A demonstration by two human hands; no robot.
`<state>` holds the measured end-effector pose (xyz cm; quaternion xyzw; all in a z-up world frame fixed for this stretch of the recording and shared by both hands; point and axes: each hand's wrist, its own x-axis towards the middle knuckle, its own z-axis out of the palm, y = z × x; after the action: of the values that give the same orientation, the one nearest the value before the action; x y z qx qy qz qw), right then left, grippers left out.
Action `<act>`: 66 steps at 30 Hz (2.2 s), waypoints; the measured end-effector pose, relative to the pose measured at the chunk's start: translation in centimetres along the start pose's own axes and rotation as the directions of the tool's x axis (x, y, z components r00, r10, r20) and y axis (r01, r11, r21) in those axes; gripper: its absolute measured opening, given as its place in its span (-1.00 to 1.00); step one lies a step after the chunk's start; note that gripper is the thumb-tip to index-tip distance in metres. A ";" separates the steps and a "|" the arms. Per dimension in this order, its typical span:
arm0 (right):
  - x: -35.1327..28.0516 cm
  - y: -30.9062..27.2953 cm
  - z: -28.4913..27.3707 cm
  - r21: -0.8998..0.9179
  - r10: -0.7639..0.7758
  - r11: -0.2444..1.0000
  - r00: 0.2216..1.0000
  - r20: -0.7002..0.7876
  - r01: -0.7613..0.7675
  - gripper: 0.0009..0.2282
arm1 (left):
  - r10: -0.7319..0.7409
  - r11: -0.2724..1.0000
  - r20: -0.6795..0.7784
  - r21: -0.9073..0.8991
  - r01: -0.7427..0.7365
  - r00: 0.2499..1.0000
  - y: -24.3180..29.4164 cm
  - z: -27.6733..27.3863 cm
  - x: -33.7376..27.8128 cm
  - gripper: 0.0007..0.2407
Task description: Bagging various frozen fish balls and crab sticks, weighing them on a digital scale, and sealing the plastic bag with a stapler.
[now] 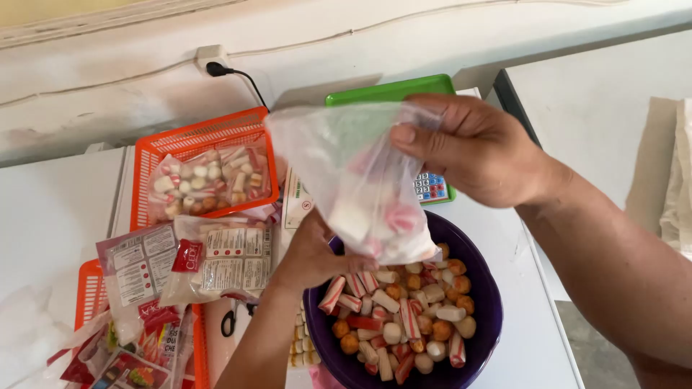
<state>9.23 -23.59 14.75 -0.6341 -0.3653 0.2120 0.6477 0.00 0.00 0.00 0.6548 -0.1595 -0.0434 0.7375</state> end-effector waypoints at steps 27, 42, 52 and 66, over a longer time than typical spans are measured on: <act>-10.0 8.7 2.0 0.360 0.124 0.930 0.984 -0.130 -0.070 -0.76 | -0.123 0.912 -0.141 -0.407 0.055 0.982 6.3 5.8 1.0 -0.38; -10.8 6.4 10.7 -0.525 -0.312 0.850 0.840 -0.443 0.039 -0.49 | -0.067 0.928 -0.452 -0.356 -0.111 0.890 3.6 5.7 2.2 -0.60; -12.1 8.3 9.4 0.687 0.229 0.721 0.966 -0.118 -0.087 -0.45 | -0.115 0.739 -0.227 -0.670 -0.070 0.967 2.0 4.8 1.3 -0.54; -11.4 12.0 6.9 0.889 0.268 0.438 0.963 0.013 -0.134 -0.59 | 0.009 0.702 -0.073 -0.710 -0.058 0.997 4.8 3.7 1.9 -0.52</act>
<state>-0.95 -26.14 0.23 -0.2588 -0.0819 0.4037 0.8737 -0.01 -3.36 5.36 0.3177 -0.1187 -0.0671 0.9384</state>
